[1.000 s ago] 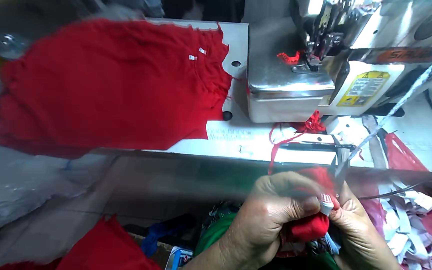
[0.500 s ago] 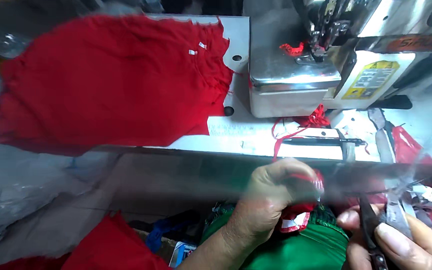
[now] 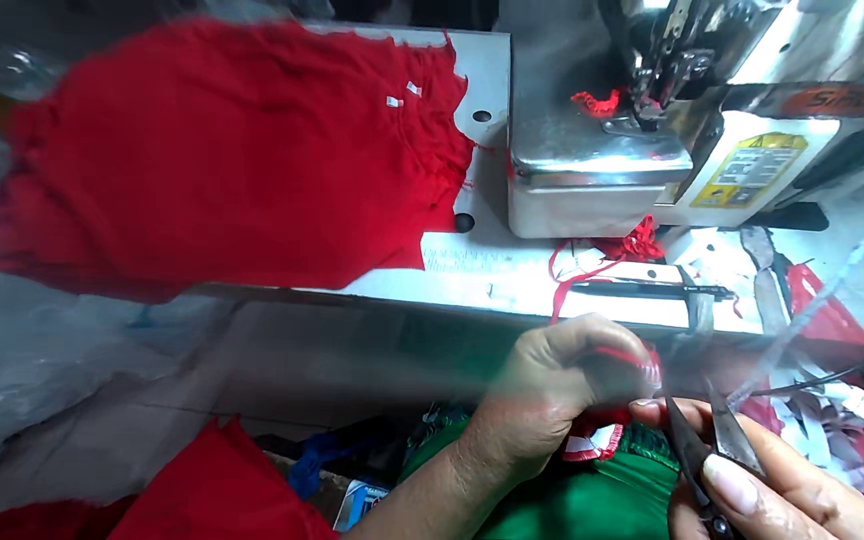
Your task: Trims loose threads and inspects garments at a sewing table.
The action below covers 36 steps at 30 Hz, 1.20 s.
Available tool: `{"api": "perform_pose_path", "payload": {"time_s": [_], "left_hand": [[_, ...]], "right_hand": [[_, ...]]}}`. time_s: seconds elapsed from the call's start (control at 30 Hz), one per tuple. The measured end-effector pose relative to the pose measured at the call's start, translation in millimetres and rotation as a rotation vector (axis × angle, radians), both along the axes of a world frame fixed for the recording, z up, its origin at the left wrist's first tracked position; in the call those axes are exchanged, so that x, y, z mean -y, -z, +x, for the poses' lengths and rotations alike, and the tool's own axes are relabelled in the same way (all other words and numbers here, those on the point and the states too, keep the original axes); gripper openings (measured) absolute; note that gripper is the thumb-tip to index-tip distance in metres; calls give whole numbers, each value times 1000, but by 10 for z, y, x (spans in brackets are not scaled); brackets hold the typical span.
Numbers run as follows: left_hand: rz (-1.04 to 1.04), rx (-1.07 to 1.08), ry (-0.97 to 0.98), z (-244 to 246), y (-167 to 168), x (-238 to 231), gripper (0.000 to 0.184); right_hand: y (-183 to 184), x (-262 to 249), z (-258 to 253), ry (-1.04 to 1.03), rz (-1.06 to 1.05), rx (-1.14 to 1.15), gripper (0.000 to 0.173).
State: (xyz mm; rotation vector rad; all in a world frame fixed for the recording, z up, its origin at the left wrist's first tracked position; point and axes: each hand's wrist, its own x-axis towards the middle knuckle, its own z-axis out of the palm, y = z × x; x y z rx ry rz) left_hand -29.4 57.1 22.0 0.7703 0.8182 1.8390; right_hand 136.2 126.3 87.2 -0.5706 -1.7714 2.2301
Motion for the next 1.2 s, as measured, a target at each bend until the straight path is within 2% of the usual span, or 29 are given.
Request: {"api": "perform_pose_path", "payload": {"time_s": [1.2], "left_hand": [[67, -54, -3, -30, -30, 9, 21]], "right_hand": [[-60, 16, -25, 11, 22, 33, 32]]}}
